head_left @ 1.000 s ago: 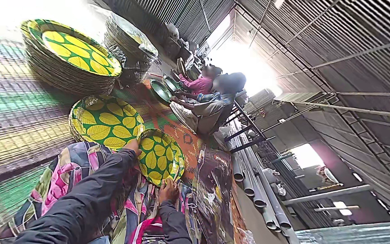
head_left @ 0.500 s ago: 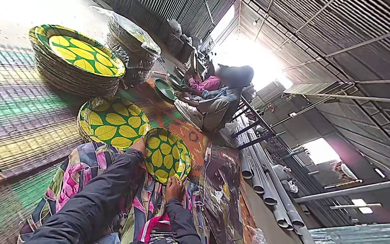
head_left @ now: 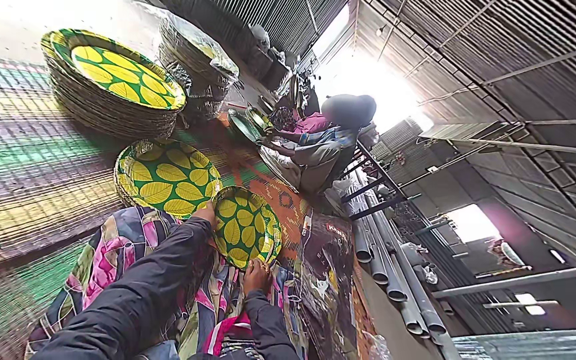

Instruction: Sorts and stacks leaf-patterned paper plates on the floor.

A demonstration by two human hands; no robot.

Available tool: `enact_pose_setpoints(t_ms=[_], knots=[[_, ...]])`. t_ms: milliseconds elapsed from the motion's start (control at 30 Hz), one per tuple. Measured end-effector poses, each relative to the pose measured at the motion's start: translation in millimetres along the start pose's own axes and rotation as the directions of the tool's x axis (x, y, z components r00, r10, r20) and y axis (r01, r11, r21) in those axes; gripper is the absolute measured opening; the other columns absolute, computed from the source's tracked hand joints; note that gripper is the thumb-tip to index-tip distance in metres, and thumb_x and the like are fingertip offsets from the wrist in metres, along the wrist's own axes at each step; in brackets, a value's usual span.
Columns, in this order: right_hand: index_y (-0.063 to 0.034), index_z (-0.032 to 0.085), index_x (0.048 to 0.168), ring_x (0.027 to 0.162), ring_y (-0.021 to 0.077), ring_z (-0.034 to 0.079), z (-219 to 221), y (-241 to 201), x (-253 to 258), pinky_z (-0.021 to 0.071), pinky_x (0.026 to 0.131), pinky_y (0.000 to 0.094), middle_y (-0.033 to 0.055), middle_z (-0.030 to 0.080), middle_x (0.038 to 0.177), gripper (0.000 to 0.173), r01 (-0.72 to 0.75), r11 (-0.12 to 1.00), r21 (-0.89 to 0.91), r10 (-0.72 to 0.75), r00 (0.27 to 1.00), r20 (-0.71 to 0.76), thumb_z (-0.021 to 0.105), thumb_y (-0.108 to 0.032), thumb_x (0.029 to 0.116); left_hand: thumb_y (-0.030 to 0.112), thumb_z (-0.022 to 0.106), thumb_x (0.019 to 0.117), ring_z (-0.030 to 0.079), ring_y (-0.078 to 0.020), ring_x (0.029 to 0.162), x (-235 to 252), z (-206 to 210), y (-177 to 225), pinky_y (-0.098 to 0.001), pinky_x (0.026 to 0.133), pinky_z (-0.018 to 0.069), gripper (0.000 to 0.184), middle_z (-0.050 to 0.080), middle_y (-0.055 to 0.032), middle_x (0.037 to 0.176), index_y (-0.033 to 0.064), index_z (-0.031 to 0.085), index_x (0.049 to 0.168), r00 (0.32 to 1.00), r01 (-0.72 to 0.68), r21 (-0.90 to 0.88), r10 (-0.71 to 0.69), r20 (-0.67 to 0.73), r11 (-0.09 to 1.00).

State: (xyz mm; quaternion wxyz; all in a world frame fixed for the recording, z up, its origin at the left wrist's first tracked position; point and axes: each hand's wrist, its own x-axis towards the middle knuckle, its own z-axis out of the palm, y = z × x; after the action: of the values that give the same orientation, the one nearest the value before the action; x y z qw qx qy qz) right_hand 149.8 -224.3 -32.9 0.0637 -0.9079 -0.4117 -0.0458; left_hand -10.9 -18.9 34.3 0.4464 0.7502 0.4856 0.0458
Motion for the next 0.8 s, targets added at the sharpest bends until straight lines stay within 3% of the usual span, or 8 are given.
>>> enact_pose_setpoints(t_ms=[133, 233, 333, 400, 533, 600, 700, 800], knots=[[-0.0083, 0.071, 0.129, 0.138, 0.0339, 0.054, 2, 1, 1, 0.0322, 0.119, 0.0559, 0.0106, 0.065, 0.141, 0.037, 0.012, 1.0, 0.015, -0.012, 1.0, -0.009, 0.045, -0.025, 0.1085, 0.027, 0.062, 0.1044, 0.053, -0.0464, 0.137, -1, 0, 1, -0.0583, 0.115, 0.04, 0.087, 0.054, -0.0338, 0.144, -0.0019, 0.005, 0.164, 1.0, 0.0, 0.011, -0.001, 0.015, 1.0], [-0.0072, 0.069, 0.133, 0.14, 0.0342, 0.053, 3, 1, 1, 0.0322, 0.12, 0.0547, 0.0113, 0.063, 0.143, 0.039, 0.028, 0.999, 0.041, -0.027, 1.0, -0.012, 0.045, -0.027, 0.1088, 0.015, 0.063, 0.1009, 0.058, -0.0485, 0.131, -4, -2, 3, -0.0605, 0.111, 0.0432, 0.091, 0.058, -0.0342, 0.138, 0.0069, 0.0, 0.166, 0.996, -0.041, -0.119, 0.031, -0.078, 0.992], [0.0095, 0.055, 0.141, 0.139, 0.0474, 0.049, 8, 3, -4, 0.0345, 0.119, 0.0566, 0.0301, 0.051, 0.15, 0.048, 0.132, 0.972, 0.194, -0.088, 0.971, -0.223, 0.058, -0.021, 0.1038, 0.011, 0.057, 0.1034, 0.067, -0.0545, 0.11, 2, -4, -5, -0.0665, 0.097, 0.0501, 0.084, 0.067, -0.036, 0.119, 0.0142, 0.003, 0.167, 0.936, -0.109, -0.286, 0.001, -0.352, 0.952], [0.0131, 0.052, 0.141, 0.137, 0.0517, 0.05, 12, 4, -5, 0.0368, 0.116, 0.0588, 0.034, 0.048, 0.15, 0.052, 0.183, 0.959, 0.218, -0.096, 0.929, -0.358, 0.062, -0.017, 0.0999, 0.011, 0.054, 0.1057, 0.066, -0.0581, 0.107, 8, -10, -12, -0.0689, 0.095, 0.0499, 0.079, 0.066, -0.0395, 0.118, 0.0102, 0.004, 0.167, 0.864, -0.126, -0.427, -0.113, -0.491, 0.895], [0.0097, 0.051, 0.144, 0.137, 0.0463, 0.052, 15, 7, -3, 0.0384, 0.116, 0.0557, 0.0298, 0.05, 0.151, 0.054, 0.154, 0.971, 0.182, -0.098, 0.953, -0.286, 0.06, -0.023, 0.1018, 0.013, 0.058, 0.1033, 0.065, -0.0514, 0.118, 4, -24, -18, -0.0616, 0.101, 0.051, 0.085, 0.059, -0.0375, 0.135, 0.0055, 0.0, 0.165, 0.74, -0.012, -0.634, -0.42, -0.525, 0.773], [0.0062, 0.049, 0.147, 0.14, 0.0417, 0.051, 12, 5, -3, 0.0369, 0.118, 0.0528, 0.026, 0.049, 0.153, 0.054, 0.108, 0.982, 0.152, -0.078, 0.978, -0.195, 0.058, -0.025, 0.1035, 0.002, 0.068, 0.0892, 0.054, -0.0451, 0.135, 9, -27, -19, -0.0527, 0.108, 0.0495, 0.102, 0.039, -0.0321, 0.156, 0.0071, 0.0, 0.166, 0.623, 0.07, -0.701, -0.58, -0.526, 0.71], [0.0031, 0.05, 0.148, 0.138, 0.0386, 0.054, 9, 4, -1, 0.0386, 0.118, 0.0511, 0.0234, 0.053, 0.151, 0.053, 0.07, 0.989, 0.127, -0.056, 0.992, -0.111, 0.056, -0.027, 0.1053, -0.001, 0.076, 0.0725, 0.028, -0.0382, 0.154, 17, -27, -24, -0.0439, 0.12, 0.0346, 0.113, 0.018, -0.0236, 0.17, 0.0082, 0.013, 0.166, 0.388, 0.061, -0.738, -0.698, -0.602, 0.672], [0.0015, 0.049, 0.149, 0.138, 0.0388, 0.054, 8, 3, -1, 0.0377, 0.118, 0.0511, 0.0234, 0.055, 0.149, 0.053, 0.043, 0.993, 0.109, -0.038, 0.998, -0.048, 0.053, -0.031, 0.1068, 0.019, 0.074, 0.0835, 0.006, -0.0471, 0.159, 14, -17, -25, -0.0653, 0.124, 0.0103, 0.097, 0.011, -0.0257, 0.172, 0.0031, 0.021, 0.164, 0.4, 0.025, -0.546, -0.509, -0.762, 0.837]])
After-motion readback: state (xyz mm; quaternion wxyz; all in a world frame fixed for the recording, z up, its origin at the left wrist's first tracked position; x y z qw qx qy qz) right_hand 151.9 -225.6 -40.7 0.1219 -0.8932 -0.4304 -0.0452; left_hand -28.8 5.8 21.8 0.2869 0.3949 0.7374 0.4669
